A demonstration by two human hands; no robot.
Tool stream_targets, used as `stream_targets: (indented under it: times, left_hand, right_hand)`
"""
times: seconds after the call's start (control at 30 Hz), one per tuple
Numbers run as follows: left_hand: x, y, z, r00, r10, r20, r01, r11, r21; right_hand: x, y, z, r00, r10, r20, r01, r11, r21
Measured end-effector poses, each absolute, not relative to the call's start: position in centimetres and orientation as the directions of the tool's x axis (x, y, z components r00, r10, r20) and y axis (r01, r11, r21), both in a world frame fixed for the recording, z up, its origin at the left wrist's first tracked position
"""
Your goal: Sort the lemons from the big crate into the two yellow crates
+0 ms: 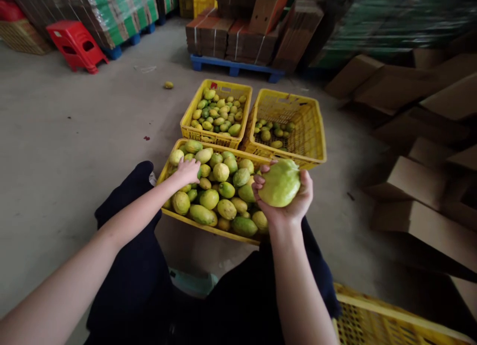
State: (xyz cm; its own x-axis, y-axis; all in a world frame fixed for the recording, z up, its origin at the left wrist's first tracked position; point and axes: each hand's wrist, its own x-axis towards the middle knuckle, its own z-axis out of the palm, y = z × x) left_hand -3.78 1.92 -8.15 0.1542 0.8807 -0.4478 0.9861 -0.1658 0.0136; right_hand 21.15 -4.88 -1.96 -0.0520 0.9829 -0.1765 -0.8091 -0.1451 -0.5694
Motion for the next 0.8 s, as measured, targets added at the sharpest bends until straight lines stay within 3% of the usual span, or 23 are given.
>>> stream_targets:
  times: [0.17, 0.33, 0.57, 0.7, 0.8]
  left_hand:
    - [-3.0, 3.4, -7.7, 0.107, 0.895, -0.434, 0.994, -0.097, 0.045]
    - [-1.6, 3.1, -7.7, 0.107, 0.920, -0.376, 0.994, -0.099, 0.041]
    - [-0.3, 2.4, -9.7, 0.364, 0.909, -0.202, 0.914, -0.308, 0.264]
    - [-0.5, 2.7, -10.5, 0.407, 0.902, -0.144, 0.894, -0.360, 0.268]
    - [-0.3, 2.7, -10.1, 0.425, 0.891, -0.160, 0.889, -0.378, 0.257]
  right_hand:
    - [23.3, -4.2, -1.7, -0.043, 0.993, -0.112, -0.795, -0.102, -0.598]
    - [24.3, -4.2, -1.0, -0.048, 0.995, -0.084, -0.839, -0.086, -0.537]
    - [23.2, -3.0, -0.5, 0.015, 0.989, -0.149, -0.896, -0.053, -0.440]
    - [22.6, -2.0, -1.4, -0.007, 0.975, -0.224, -0.925, -0.091, -0.370]
    - [22.4, -1.7, -1.9, -0.017, 0.965, -0.262, -0.907, -0.125, -0.401]
